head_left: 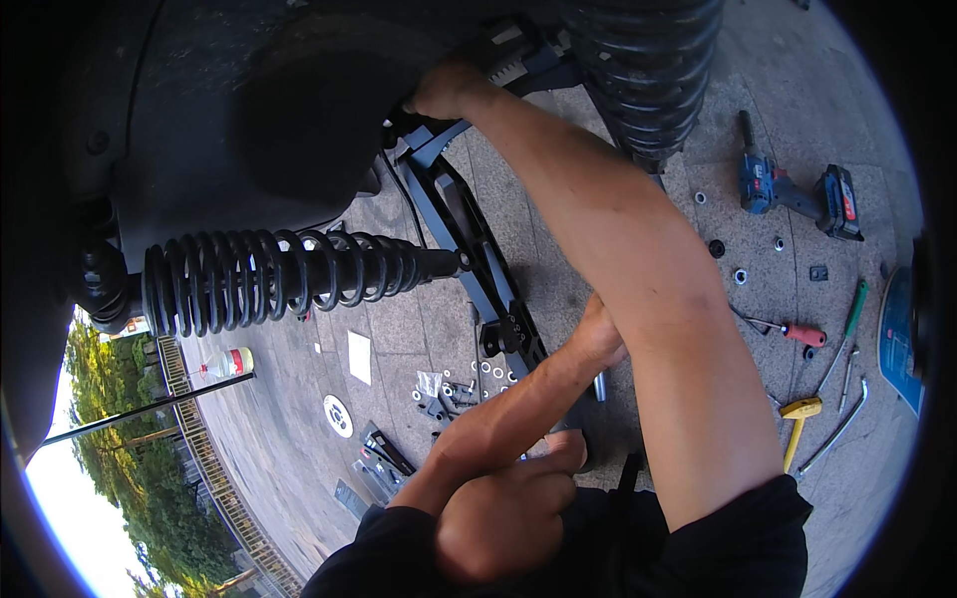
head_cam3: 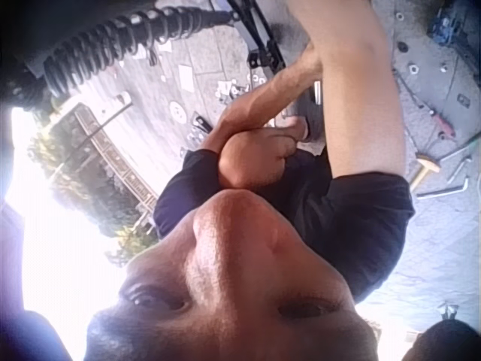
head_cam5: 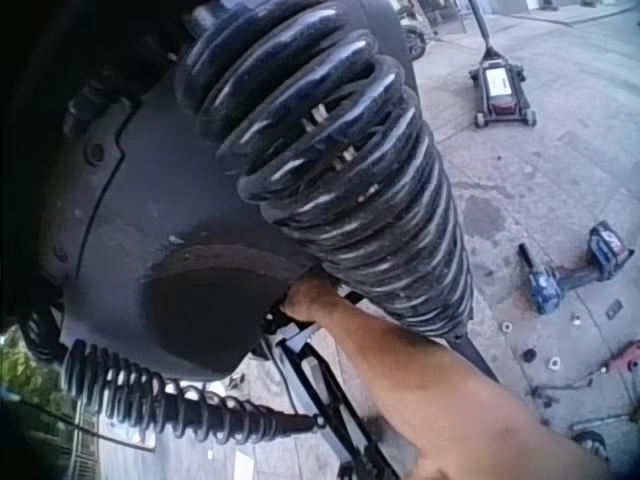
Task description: The person assembles a black metal frame by inserting a cylindrical rod and securing it with both hands. They repeatedly adjust the frame's position and alignment under a vehicle's rear suspension, then reposition the frame on the ground to continue assembly.
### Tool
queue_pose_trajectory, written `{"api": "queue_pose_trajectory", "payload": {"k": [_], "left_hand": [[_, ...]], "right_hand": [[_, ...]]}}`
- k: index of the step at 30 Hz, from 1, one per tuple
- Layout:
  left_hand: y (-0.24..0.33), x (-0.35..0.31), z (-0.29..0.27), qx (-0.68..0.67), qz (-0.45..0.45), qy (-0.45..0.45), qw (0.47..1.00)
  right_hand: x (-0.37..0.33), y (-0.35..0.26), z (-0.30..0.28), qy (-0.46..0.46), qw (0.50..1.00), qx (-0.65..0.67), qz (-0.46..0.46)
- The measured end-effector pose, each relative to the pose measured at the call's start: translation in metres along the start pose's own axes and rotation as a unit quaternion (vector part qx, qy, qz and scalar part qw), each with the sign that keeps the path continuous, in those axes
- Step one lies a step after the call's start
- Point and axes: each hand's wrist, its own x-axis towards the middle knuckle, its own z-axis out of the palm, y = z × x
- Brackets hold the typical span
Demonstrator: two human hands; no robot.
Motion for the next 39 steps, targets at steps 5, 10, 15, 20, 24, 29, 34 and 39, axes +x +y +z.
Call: {"api": "queue_pose_trajectory", "payload": {"k": [5,10,15,20,24,29,34,39], "left_hand": [[0.002,0.001,0.001,0.002,0.025,-0.022,0.999],[0.009,-0.002,0.001,0.011,0.000,-0.032,0.999],[0.010,-0.006,-0.002,-0.041,0.013,-0.031,0.999],[0.015,-0.009,-0.002,0.044,0.051,-0.021,0.997],[0.021,-0.015,0.008,0.145,0.063,0.020,0.987],[0.028,-0.015,0.021,0.155,0.072,0.030,0.985],[0.032,-0.015,0.019,0.137,0.055,0.048,0.988],[0.035,-0.016,0.015,0.123,0.037,0.066,0.990]], "right_hand": [[0.013,0.009,0.015,0.023,0.999,-0.004,-0.044],[0.010,0.003,0.025,0.012,0.997,-0.074,-0.024],[-0.011,-0.002,0.021,0.043,0.999,0.004,0.016],[-0.055,0.002,0.029,0.274,0.957,-0.038,-0.088],[-0.113,0.019,0.030,0.322,0.937,0.010,-0.131],[-0.152,0.039,0.020,0.220,0.963,0.140,-0.073],[-0.166,0.056,0.017,0.172,0.965,0.191,-0.052],[-0.169,0.065,0.019,0.138,0.963,0.227,-0.040]]}}
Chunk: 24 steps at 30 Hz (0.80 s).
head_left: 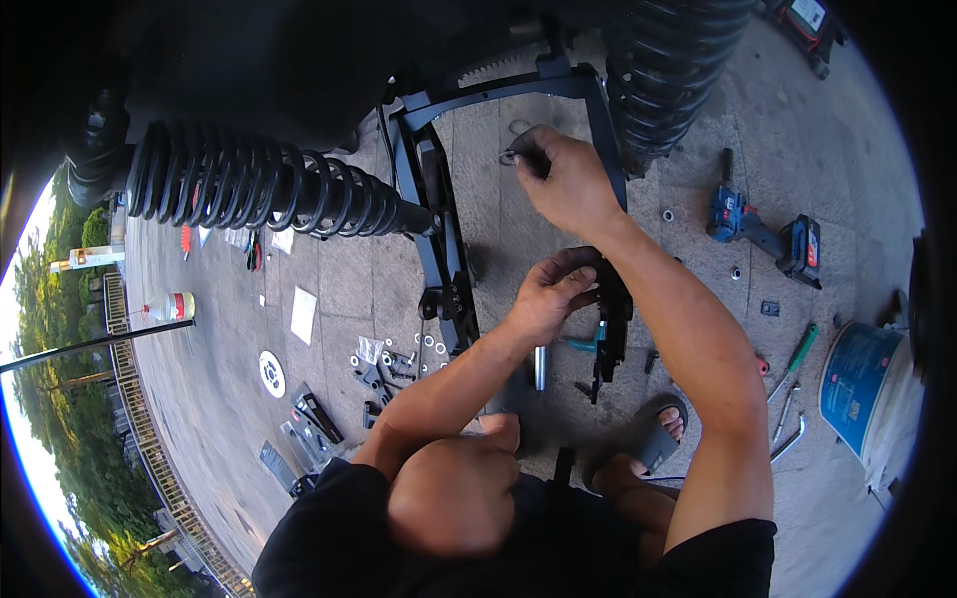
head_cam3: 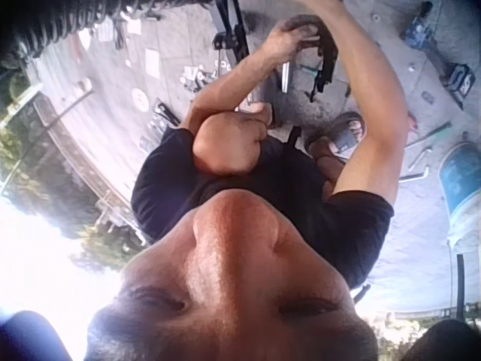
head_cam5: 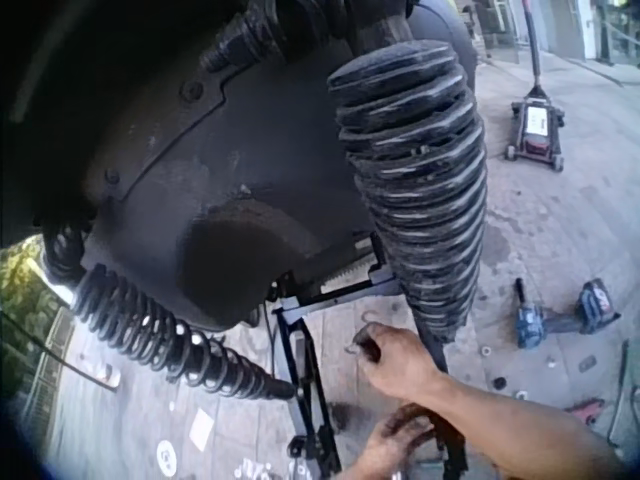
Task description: The person assembles a black metal frame by inserting a cylindrical rod and securing it with both hands. They repeatedly adjust the frame's position and alignment under a vehicle's rear suspension, then reposition the frame on the ground to continue assembly.
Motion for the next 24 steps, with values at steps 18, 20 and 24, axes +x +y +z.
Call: {"api": "queue_pose_trajectory", "payload": {"k": [18,20,24], "left_hand": [[0.040,-0.191,-0.126,0.106,-0.011,0.075,0.992],[0.025,-0.198,-0.142,0.092,0.013,0.195,0.976],[-0.012,-0.188,-0.156,0.018,0.040,0.319,0.947]], "right_hand": [[-0.005,0.003,-0.006,-0.036,0.988,-0.094,-0.118],[-0.005,0.005,-0.006,-0.033,0.985,-0.105,-0.132],[-0.004,0.009,-0.004,-0.027,0.983,-0.127,-0.130]]}}
